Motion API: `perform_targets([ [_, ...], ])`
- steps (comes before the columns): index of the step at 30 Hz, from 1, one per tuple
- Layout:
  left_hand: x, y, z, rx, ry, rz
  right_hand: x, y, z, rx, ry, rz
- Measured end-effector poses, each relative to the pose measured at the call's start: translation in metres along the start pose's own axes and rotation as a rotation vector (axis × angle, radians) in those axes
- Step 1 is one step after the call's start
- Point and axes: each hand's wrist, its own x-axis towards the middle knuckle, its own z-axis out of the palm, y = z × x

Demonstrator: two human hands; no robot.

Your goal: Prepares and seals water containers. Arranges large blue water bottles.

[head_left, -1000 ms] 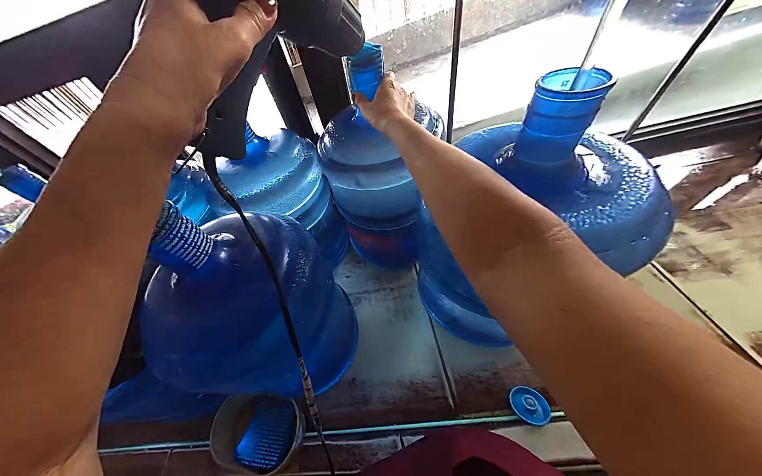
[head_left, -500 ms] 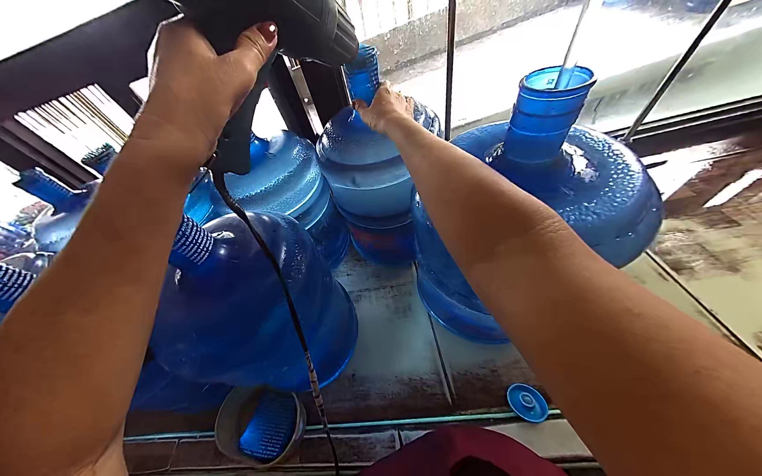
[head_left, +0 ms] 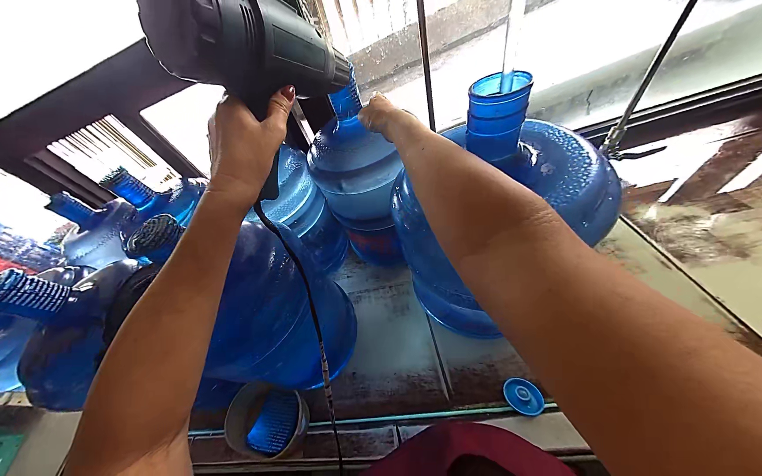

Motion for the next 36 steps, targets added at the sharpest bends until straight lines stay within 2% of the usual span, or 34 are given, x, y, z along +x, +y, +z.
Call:
perform_targets([
  [7,-0.007,0.01,0.013,0.028,0.034,-0.014,-0.002,0.002,-0.004,0.219,0.067,0.0],
  [16,-0.021,-0.009,0.028,-0.084,0.04,-0.029,0.001,0.005,-0.002,0.511,0.219,0.031],
  [26,-0.04,-0.027,0.04,-0.127,0.032,-0.086,0.0,0.006,-0.003,0.525,0.233,0.04],
  [33,-0.038,-0.042,0.024,-0.427,0.098,-0.262,0.001,0.006,-0.002,0.517,0.233,0.042],
  [36,-0.036,-0.04,0.016,-0.53,0.128,-0.279,0.002,0.006,-0.002,0.492,0.228,0.041],
])
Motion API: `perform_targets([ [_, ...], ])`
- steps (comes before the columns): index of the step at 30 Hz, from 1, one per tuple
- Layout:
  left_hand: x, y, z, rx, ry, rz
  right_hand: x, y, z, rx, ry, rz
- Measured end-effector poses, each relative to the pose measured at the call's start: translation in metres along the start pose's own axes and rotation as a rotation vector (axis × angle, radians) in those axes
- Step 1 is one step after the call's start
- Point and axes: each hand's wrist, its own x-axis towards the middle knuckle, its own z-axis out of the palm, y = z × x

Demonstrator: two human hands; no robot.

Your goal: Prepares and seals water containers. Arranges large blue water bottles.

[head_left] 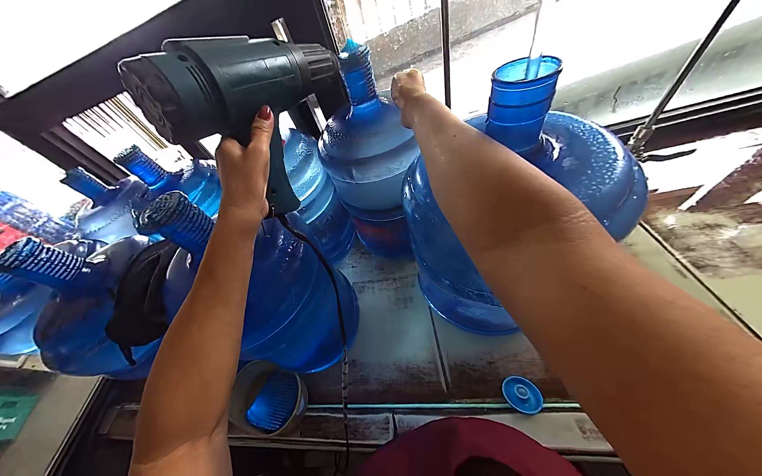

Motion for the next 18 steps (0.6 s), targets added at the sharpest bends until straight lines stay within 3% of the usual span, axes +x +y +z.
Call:
perform_targets([
  [10,-0.001,-0.016,0.009,-0.009,-0.108,-0.127,-0.005,-0.004,-0.004,-0.092,-0.006,0.053],
  [18,0.029,0.001,0.0,-0.146,-0.011,-0.114,-0.01,-0.004,-0.004,-0.009,0.012,0.053],
])
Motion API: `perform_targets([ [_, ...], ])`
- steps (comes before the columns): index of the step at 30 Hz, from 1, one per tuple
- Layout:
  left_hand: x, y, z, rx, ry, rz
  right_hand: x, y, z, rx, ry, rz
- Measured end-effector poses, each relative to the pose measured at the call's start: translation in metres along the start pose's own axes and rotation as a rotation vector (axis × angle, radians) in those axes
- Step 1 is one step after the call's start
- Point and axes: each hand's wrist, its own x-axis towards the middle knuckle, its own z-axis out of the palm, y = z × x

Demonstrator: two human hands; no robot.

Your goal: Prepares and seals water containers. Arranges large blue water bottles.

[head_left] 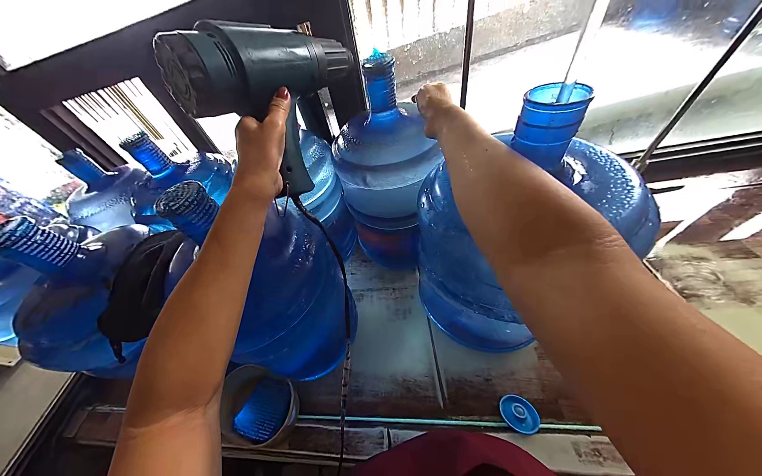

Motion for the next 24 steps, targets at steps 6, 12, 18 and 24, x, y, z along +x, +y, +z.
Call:
perform_targets([
  [6,-0.001,0.001,-0.002,-0.018,-0.065,-0.127,0.006,0.007,-0.001,0.005,0.003,-0.044],
  [12,0.01,-0.013,-0.004,-0.016,-0.159,-0.196,0.023,0.016,0.0,0.02,0.012,-0.071],
  [18,0.013,-0.017,-0.009,-0.062,-0.166,-0.091,0.021,0.014,0.003,-0.127,0.061,-0.13],
  [24,0.014,0.001,-0.028,-0.154,0.03,0.142,0.006,-0.012,0.057,-0.232,0.032,-0.216],
])
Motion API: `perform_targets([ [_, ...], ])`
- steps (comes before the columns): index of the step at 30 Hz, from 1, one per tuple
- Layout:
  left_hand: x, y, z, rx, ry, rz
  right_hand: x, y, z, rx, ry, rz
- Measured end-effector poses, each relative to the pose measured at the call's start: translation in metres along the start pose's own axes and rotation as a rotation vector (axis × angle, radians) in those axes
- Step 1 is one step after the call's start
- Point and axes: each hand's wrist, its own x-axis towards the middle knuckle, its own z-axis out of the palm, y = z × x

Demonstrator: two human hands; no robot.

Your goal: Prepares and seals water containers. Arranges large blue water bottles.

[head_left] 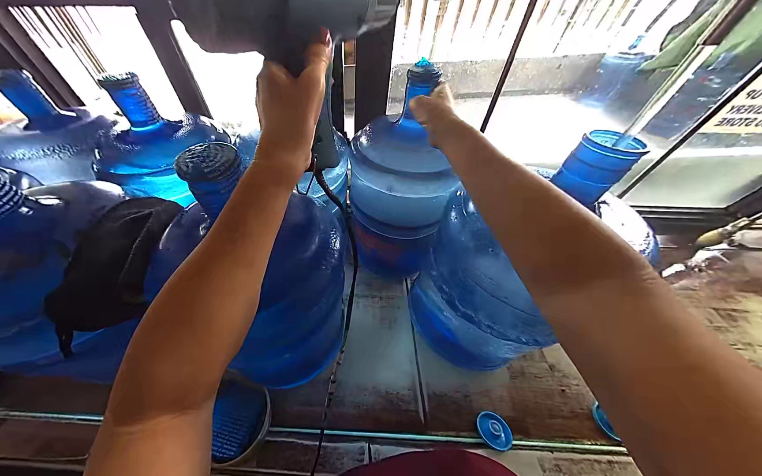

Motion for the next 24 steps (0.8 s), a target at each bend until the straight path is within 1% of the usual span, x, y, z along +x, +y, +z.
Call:
perform_targets([
  [2,0.0,0.004,-0.006,-0.06,0.031,0.042,0.005,-0.012,0.021,-0.091,0.09,0.059],
  [4,-0.001,0.008,-0.011,-0.102,0.047,0.039,0.013,-0.016,0.032,-0.196,0.164,0.123],
  [6,-0.002,0.011,-0.014,-0.103,0.045,0.027,0.029,-0.008,0.032,-0.149,0.196,0.102],
  [7,0.0,0.012,-0.015,-0.09,0.039,0.028,0.035,-0.003,0.027,-0.084,0.168,0.064],
  [8,0.002,0.012,-0.017,-0.066,0.033,0.024,0.038,0.002,0.02,-0.011,0.104,0.007],
  [10,0.003,0.009,-0.017,-0.005,0.015,0.014,0.041,0.015,0.0,0.123,-0.094,-0.126],
  [11,0.004,0.007,-0.016,0.024,0.008,0.014,0.045,0.019,-0.009,0.175,-0.202,-0.164],
  [12,0.006,0.006,-0.015,0.049,0.002,0.019,0.049,0.018,-0.013,0.21,-0.272,-0.171],
  [15,0.005,0.001,-0.014,0.082,-0.042,-0.001,0.051,0.02,-0.016,0.209,-0.314,-0.177],
  [17,0.007,-0.003,-0.013,0.075,-0.071,-0.022,0.046,0.02,-0.02,0.108,-0.323,-0.19],
  [19,0.009,-0.007,-0.012,0.076,-0.101,-0.03,0.04,0.021,-0.026,-0.037,-0.34,-0.147],
  [21,0.011,-0.007,-0.01,0.077,-0.12,-0.031,0.034,0.023,-0.032,-0.143,-0.334,-0.032],
  [23,0.011,-0.007,-0.009,0.065,-0.139,-0.026,0.028,0.025,-0.039,-0.185,-0.314,0.098],
  [24,0.011,-0.008,-0.008,0.066,-0.146,-0.028,0.025,0.026,-0.042,-0.165,-0.311,0.13],
])
